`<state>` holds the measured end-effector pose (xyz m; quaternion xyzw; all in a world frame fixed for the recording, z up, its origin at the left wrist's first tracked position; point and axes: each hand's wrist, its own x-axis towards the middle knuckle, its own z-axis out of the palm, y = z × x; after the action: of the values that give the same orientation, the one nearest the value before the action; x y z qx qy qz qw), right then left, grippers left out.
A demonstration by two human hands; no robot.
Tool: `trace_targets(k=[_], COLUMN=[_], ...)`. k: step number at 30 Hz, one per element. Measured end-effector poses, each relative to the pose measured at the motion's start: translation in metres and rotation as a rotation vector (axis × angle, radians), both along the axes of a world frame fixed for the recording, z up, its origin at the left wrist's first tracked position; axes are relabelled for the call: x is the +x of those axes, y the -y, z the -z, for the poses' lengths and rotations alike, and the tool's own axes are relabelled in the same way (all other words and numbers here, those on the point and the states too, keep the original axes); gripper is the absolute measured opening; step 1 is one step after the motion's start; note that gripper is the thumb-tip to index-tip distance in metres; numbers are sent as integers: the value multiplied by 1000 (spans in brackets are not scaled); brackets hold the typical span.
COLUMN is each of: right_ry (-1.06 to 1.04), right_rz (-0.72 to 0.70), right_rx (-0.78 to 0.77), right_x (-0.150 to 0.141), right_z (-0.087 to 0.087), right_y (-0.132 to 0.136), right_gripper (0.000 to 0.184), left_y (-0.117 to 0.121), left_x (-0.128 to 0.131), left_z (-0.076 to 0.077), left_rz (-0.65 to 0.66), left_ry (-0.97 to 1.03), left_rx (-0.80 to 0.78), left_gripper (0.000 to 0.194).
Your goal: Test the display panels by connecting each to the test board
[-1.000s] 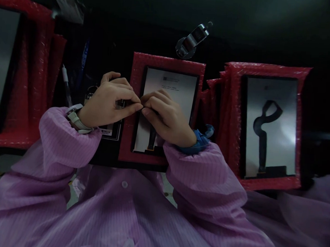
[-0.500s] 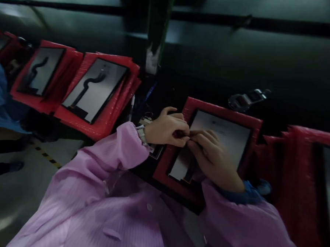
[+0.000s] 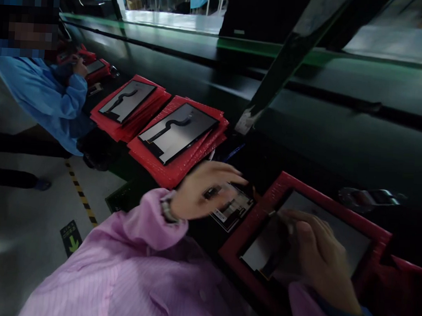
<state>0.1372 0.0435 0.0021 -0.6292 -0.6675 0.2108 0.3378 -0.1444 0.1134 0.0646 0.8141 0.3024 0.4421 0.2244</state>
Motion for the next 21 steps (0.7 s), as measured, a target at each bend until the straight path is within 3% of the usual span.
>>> trace_targets(k=[3,5,7,9,12,17,21], right_ry=[24,39,52,65,85,116,121], right_rz=[83,111,111,98,79,81,105], right_rx=[-63,-89,-85,-63,-56,-90,-115], right_x=[1,1,1,3,6,11,12], right_z=[0,1,3,7,12,13,13], right_y=[0,0,-2,-3,-4,-4,-4], right_gripper=[29,28,26,24,22,19,19], left_y=[-20,-48,-75,-94,-106,-113,-126], left_x=[-97,-159,-206,-235,-252,-265,-285], left_z=[-13,-16,-16,-15,-16,-24,-21], left_rz=[-773,-1015,-1126,-1162,-1122,-923,-791], left_ry=[252,322,328,292,191,-49,-126], left_rx=[-202,-279,-414,-538,-647,-673,-767], left_gripper=[23,17,20,30,41,36,38])
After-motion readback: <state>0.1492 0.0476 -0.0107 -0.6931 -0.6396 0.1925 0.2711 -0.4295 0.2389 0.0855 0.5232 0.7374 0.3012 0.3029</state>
